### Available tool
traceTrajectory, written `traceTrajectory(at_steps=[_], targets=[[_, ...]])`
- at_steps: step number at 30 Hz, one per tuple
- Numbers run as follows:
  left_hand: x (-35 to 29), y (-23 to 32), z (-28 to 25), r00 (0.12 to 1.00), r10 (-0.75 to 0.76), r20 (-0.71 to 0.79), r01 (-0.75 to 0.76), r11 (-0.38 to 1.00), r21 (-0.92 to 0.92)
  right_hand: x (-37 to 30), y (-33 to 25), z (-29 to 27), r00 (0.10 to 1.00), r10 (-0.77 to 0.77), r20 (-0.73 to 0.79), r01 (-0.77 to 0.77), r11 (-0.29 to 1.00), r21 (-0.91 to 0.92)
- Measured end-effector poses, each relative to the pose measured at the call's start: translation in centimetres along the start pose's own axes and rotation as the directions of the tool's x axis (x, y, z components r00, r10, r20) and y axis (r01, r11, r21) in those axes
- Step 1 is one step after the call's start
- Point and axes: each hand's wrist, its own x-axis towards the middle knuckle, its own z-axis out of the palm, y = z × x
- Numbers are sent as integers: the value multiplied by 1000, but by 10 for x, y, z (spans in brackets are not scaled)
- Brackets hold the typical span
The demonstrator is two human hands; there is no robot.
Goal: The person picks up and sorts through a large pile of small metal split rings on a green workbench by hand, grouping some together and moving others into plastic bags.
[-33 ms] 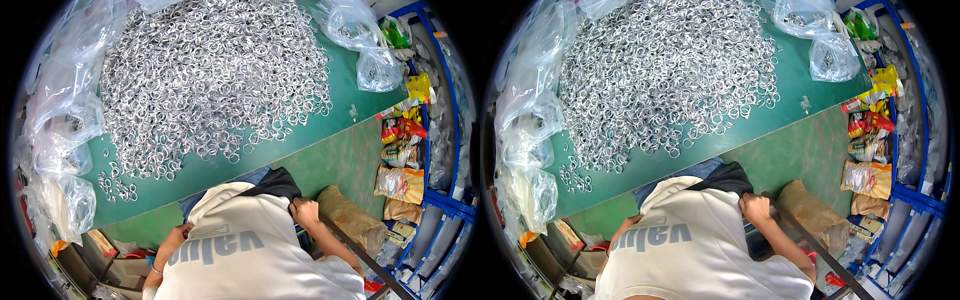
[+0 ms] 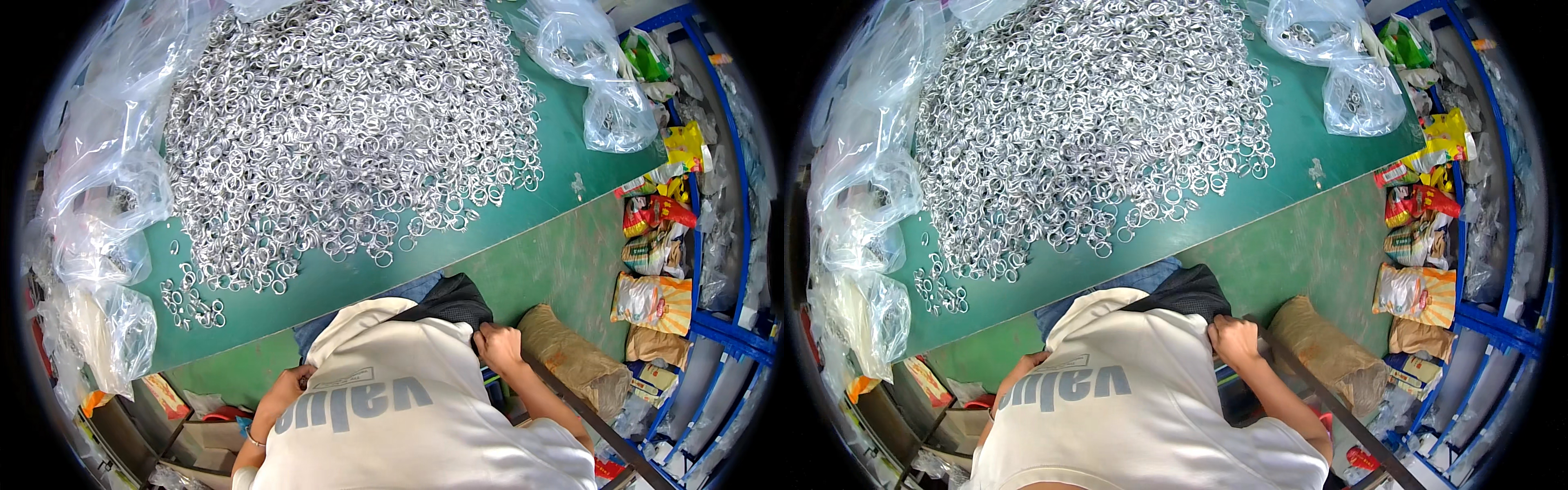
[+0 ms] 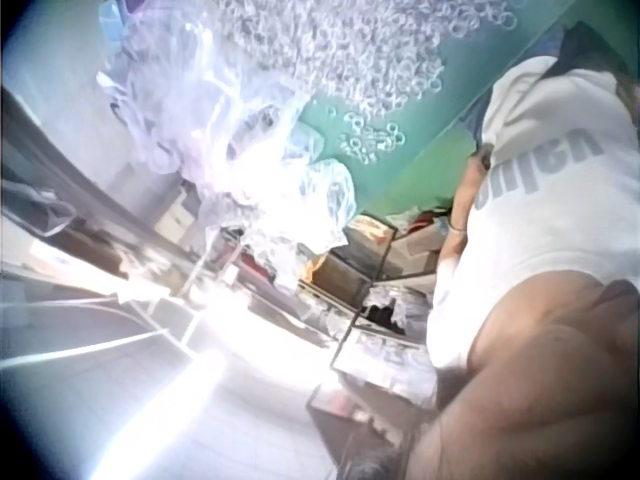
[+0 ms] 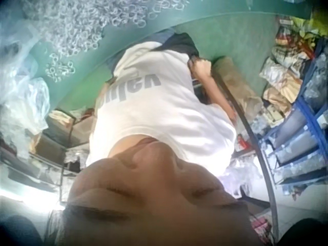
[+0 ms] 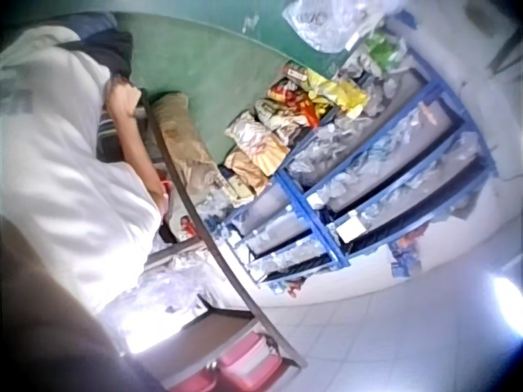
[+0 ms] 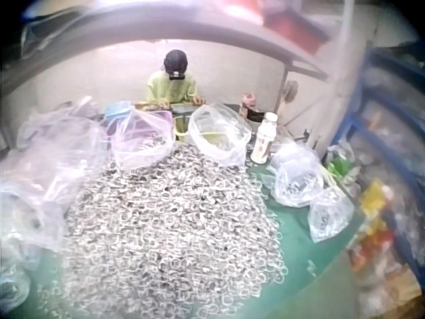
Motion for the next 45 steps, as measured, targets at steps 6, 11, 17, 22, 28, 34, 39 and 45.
traceTrajectory(at_steps=[6, 11, 17, 22, 28, 34, 39, 45], targets=[[-4, -1, -3, 1000, -19, 6, 19, 999, 50, 17, -6, -15, 999, -47, -27, 47, 999, 9], [-12, 6, 0, 969, 245, -26, -221, 909, 353, 25, -6, -22, 998, -67, -12, 67, 998, 21], [-20, 7, 2, 937, 348, -30, -299, 844, 445, 42, -10, -37, 992, -123, 37, 122, 992, 35], [-12, -47, 9, 940, 337, -52, -240, 763, 601, 58, -15, -50, 974, -221, 54, 220, 975, 23], [-20, -92, 18, 975, 222, -14, -158, 737, 657, 79, -23, -63, 936, -338, 96, 337, 941, 29], [-18, -132, 24, 988, 152, 34, -135, 721, 680, 107, -48, -80, 852, -444, 277, 463, 887, -3], [-26, -80, 22, 985, 170, 22, -150, 795, 588, 121, -60, -79, 769, -477, 426, 547, 835, -53], [-40, -5, 18, 978, 208, -4, -175, 832, 527, 117, -38, -75, 772, -418, 480, 520, 848, -98]])
